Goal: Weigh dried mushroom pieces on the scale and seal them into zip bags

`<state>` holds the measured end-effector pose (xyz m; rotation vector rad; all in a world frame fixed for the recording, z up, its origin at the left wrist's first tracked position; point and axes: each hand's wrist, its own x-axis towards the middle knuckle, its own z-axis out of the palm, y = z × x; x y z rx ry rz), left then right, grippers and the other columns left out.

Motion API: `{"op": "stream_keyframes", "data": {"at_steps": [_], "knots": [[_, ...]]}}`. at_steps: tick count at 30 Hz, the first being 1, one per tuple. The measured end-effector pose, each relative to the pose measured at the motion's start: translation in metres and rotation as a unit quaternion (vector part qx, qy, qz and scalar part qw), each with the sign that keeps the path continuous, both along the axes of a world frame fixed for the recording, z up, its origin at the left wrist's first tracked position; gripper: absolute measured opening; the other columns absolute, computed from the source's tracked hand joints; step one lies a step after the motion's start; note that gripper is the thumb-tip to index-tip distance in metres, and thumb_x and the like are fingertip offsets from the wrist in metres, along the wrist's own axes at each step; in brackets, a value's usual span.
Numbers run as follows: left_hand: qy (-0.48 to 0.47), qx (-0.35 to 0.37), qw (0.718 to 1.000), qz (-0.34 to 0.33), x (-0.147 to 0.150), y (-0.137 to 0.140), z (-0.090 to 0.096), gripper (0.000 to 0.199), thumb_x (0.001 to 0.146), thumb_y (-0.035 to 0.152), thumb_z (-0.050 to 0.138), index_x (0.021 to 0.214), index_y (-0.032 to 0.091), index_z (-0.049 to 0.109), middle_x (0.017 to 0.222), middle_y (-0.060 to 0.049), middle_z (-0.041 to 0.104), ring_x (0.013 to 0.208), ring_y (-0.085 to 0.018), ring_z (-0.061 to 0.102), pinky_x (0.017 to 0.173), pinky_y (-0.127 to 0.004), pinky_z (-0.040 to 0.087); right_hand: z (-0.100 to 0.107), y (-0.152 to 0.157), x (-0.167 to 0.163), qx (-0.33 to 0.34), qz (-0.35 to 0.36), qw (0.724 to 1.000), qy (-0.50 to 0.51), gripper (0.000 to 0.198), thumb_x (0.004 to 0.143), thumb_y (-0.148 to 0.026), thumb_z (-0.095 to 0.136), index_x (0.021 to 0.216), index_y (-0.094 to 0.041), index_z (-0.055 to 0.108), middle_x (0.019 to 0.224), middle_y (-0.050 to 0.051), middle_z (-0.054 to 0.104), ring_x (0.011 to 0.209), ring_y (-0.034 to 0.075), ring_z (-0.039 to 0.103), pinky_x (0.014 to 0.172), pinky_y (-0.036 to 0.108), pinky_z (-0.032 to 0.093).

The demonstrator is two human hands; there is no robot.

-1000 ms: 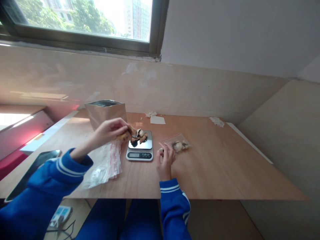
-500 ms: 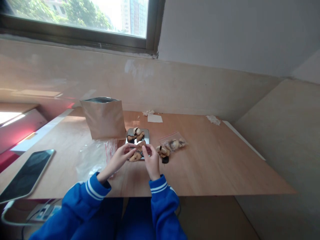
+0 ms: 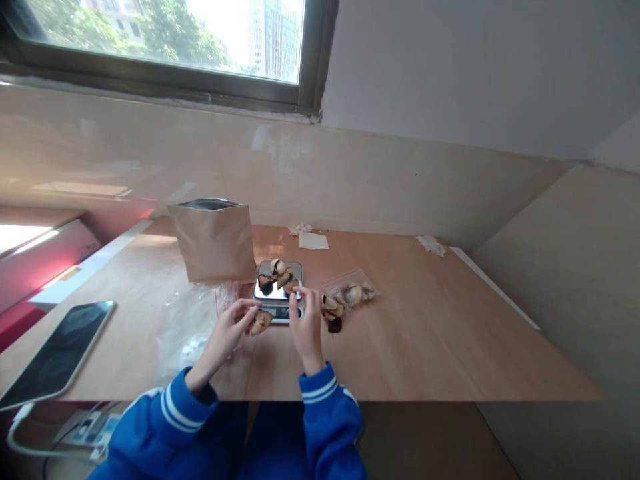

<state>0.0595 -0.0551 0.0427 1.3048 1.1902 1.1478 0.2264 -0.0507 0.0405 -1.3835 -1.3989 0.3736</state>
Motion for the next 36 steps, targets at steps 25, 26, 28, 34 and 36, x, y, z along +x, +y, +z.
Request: {"op": "stream_keyframes", "data": {"at_steps": [25,26,28,34,36], "knots": [[0.420,0.151,0.866,0.227,-0.056,-0.021,-0.051,0.037,0.089,0.045,0.046,0.112,0.016,0.048,0.100,-0.012,0.050,0.097,-0.030,0.056,0.081,-0.050,0.049,-0.058,0.035,0.070,0.022,-0.010,0.990,-0.140,0.021,0.088,-0.026,0.046,0.106,-0.019,0.055,0.110,0.011,0.050,0.111,0.025,0.052,0.100,0.047,0.043],[0.430,0.145,0.863,0.223,-0.056,-0.020,-0.051,0.036,0.090,0.045,0.045,0.113,0.016,0.048,0.100,-0.012,0.050,0.096,-0.030,0.056,0.081,-0.050,0.049,-0.059,0.036,0.070,0.019,-0.012,0.989,-0.147,0.021,0.089,-0.027,0.045,0.105,-0.019,0.056,0.110,0.011,0.049,0.111,0.025,0.052,0.100,0.047,0.043],[0.443,0.135,0.860,0.214,-0.056,-0.021,-0.050,0.036,0.092,0.043,0.042,0.113,0.015,0.047,0.102,-0.013,0.050,0.095,-0.029,0.057,0.080,-0.049,0.050,-0.060,0.037,0.071,0.016,-0.022,0.987,-0.160,0.021,0.089,-0.027,0.044,0.104,-0.019,0.056,0.110,0.012,0.047,0.112,0.026,0.051,0.099,0.047,0.043],[0.400,0.182,0.870,0.225,-0.056,-0.020,-0.045,0.032,0.093,0.035,0.037,0.115,0.012,0.044,0.113,-0.019,0.048,0.113,-0.034,0.049,0.087,-0.053,0.048,-0.066,0.034,0.073,0.029,-0.076,0.979,-0.185,0.025,0.089,-0.027,0.046,0.110,-0.018,0.057,0.118,0.014,0.043,0.116,0.028,0.049,0.099,0.050,0.043],[0.373,0.192,0.875,0.243,-0.057,-0.019,-0.048,0.032,0.092,0.033,0.039,0.116,0.012,0.042,0.116,-0.020,0.047,0.115,-0.034,0.049,0.091,-0.056,0.046,-0.068,0.034,0.076,0.030,-0.087,0.977,-0.192,0.028,0.090,-0.028,0.046,0.113,-0.017,0.057,0.118,0.014,0.043,0.115,0.028,0.049,0.100,0.050,0.043]]}}
